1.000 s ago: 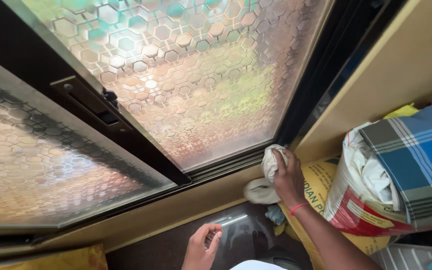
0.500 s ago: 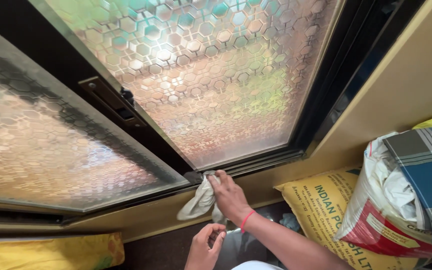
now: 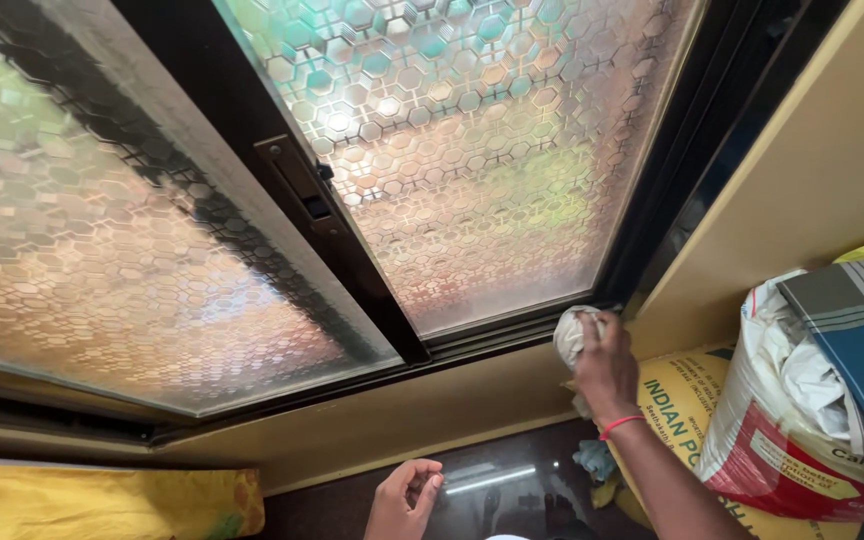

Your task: The person is wiping down the window frame and glass using a white cloth.

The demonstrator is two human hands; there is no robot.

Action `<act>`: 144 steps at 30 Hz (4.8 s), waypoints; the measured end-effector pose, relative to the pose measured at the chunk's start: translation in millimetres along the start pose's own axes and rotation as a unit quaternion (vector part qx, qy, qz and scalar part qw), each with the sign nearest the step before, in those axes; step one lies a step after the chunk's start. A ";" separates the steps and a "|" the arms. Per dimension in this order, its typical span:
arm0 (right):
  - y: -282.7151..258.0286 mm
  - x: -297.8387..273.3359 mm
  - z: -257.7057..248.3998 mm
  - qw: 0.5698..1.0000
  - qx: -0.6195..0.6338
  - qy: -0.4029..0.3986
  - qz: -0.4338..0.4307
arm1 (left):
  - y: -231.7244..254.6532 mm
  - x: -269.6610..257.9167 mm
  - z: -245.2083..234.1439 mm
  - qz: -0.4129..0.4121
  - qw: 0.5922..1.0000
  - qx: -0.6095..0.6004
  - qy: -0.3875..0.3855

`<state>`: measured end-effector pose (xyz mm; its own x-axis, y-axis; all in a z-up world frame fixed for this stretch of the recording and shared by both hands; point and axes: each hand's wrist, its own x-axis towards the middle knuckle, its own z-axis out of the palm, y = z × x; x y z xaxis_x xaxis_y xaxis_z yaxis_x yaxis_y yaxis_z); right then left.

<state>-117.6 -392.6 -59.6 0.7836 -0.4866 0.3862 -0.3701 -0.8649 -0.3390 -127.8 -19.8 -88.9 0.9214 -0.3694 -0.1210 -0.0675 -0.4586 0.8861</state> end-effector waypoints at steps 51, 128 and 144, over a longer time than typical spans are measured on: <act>-67.7 -13.6 23.8 0.994 0.082 0.030 -0.069 | 42.4 4.6 37.0 -0.022 0.991 -0.015 -0.133; 10.5 0.6 -8.7 0.994 0.075 -0.010 0.072 | 69.3 24.8 32.2 0.004 0.990 -0.026 -0.141; 7.7 38.7 -92.5 0.925 0.254 0.282 0.026 | 38.6 42.4 47.8 -0.009 0.987 -0.053 -0.150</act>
<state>-136.2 -429.4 32.1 0.3343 -0.6357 0.6958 -0.0059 -0.7397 -0.6730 -109.7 -91.7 -81.2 0.7655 -0.5929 -0.2501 0.0029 -0.3855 0.9227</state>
